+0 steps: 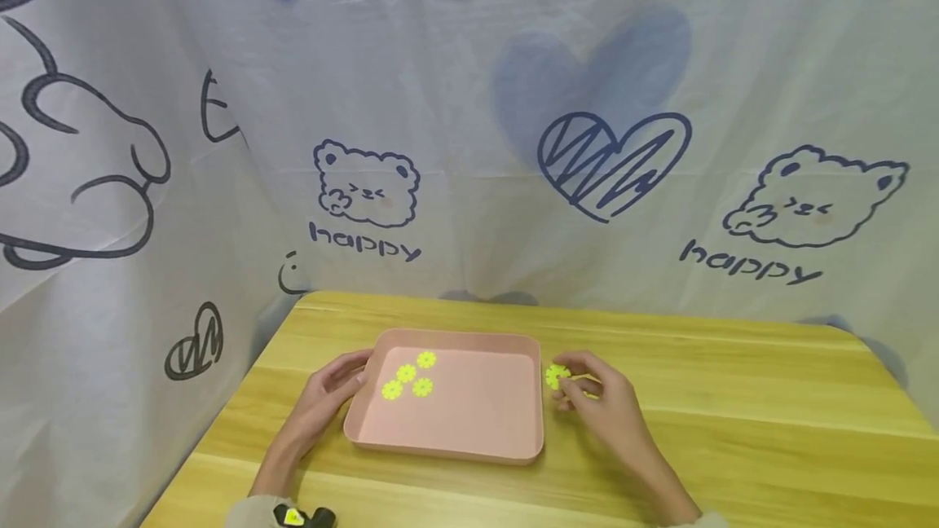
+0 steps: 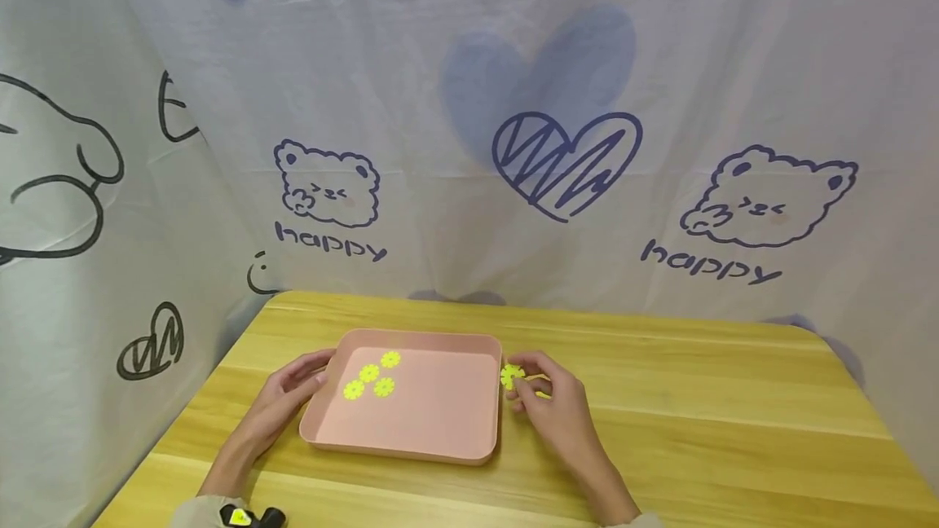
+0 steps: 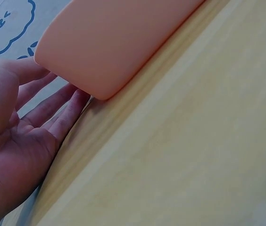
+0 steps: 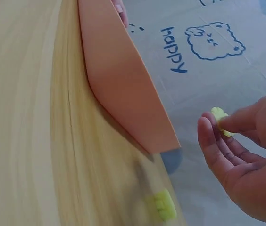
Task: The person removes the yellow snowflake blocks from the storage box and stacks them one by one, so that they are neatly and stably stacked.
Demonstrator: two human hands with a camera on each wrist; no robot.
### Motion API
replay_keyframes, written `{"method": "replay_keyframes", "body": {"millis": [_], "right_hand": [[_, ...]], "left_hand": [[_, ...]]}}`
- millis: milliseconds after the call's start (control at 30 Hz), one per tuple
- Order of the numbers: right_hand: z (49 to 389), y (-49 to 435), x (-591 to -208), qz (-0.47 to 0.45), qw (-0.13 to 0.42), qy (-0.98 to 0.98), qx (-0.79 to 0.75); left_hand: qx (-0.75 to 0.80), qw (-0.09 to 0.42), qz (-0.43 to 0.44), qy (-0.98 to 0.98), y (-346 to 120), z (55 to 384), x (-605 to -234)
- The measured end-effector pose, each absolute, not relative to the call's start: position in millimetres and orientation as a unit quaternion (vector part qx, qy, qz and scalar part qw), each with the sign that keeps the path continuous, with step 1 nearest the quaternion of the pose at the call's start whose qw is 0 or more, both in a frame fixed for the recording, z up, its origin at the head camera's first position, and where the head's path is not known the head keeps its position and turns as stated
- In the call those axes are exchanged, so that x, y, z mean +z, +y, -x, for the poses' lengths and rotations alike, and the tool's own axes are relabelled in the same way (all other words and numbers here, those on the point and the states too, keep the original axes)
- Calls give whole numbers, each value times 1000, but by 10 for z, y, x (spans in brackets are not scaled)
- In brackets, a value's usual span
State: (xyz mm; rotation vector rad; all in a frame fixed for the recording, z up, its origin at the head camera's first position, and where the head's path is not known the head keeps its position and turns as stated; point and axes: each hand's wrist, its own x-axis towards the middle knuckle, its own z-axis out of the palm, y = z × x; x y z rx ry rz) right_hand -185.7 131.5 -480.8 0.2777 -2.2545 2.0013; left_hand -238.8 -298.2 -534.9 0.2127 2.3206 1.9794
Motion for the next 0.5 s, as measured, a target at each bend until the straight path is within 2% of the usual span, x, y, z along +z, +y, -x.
{"method": "replay_keyframes", "body": {"millis": [133, 300, 500], "right_hand": [[1833, 1447, -4785, -88, 54, -756, 646], [1813, 1649, -4756, -83, 86, -788, 604], [1845, 1761, -4761, -92, 108, -828, 542]], "left_hand": [[650, 42, -68, 756, -2954, 2421, -5353], [648, 54, -83, 755, -2877, 2486, -5377], [652, 43, -76, 753, -2969, 2392, -5357]]}}
